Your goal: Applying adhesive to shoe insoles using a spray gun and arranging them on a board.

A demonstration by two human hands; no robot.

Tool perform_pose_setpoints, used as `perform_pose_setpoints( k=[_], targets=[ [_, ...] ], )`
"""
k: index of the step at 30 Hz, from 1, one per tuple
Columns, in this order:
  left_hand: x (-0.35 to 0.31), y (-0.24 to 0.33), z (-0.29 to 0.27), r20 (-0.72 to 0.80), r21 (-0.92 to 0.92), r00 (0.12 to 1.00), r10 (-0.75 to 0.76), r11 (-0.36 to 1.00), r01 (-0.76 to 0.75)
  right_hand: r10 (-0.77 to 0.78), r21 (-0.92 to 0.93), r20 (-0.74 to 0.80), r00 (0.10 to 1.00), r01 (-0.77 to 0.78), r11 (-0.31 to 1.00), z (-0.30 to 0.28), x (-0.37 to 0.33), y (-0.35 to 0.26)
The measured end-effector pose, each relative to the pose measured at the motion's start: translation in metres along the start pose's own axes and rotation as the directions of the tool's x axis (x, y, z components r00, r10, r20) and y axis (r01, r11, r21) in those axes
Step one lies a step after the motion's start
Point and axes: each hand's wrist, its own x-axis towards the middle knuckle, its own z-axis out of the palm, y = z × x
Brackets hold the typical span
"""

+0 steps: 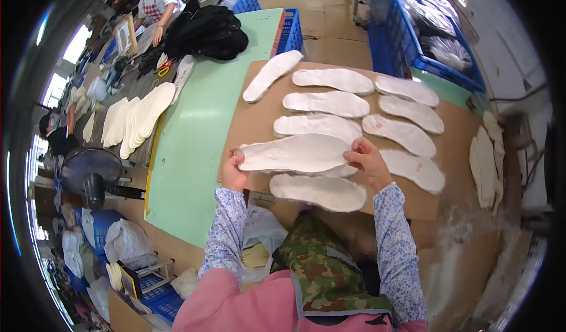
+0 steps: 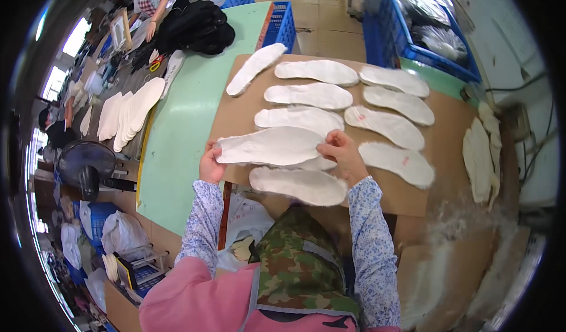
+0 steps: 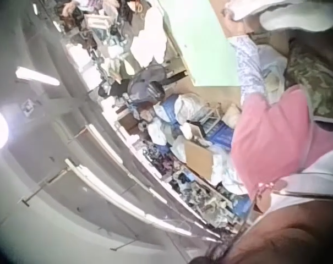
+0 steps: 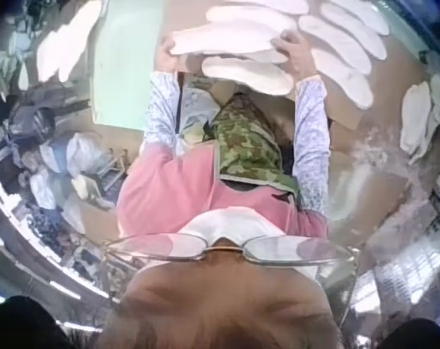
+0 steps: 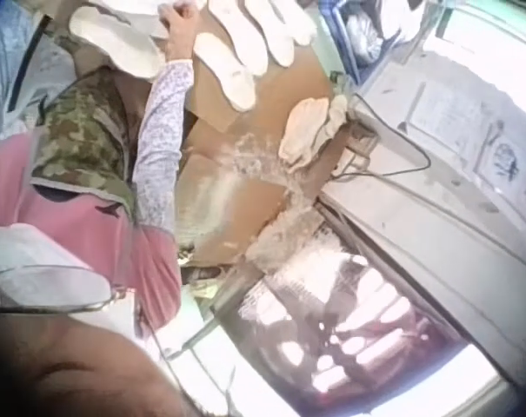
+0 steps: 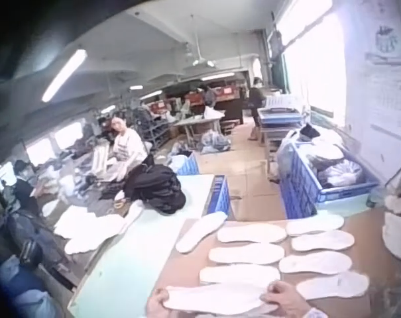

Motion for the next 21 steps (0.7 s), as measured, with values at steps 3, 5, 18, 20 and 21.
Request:
perform_pose_setpoints(
  k=[3,5,18,20,21],
  targets=[
    [0.057,0.038,-0.03,-0.071,0.0,0.991,0.11,0.994,-0.111,0.026,-0.08,0.046,0.999,-0.023,0.997,0.053,0.085,-0.025],
    [0.088,0.043,-0.031,-0.125,0.043,0.98,0.157,0.987,-0.153,0.04,-0.102,0.081,0.996,-0.031,0.994,0.066,0.139,-0.027],
    [0.119,0.056,-0.073,-0.273,0.512,0.875,0.399,0.83,-0.219,-0.086,-0.634,0.125,0.988,0.146,0.759,0.118,0.282,0.006],
    [0.115,0.053,-0.063,-0.271,0.491,0.868,0.416,0.835,-0.247,-0.115,-0.714,0.116,0.987,0.163,0.681,0.122,0.283,0.007],
    [0.112,0.055,-0.059,-0.276,0.527,0.854,0.441,0.813,-0.249,-0.129,-0.746,0.131,0.983,0.183,0.64,0.125,0.284,0.009]
  ],
)
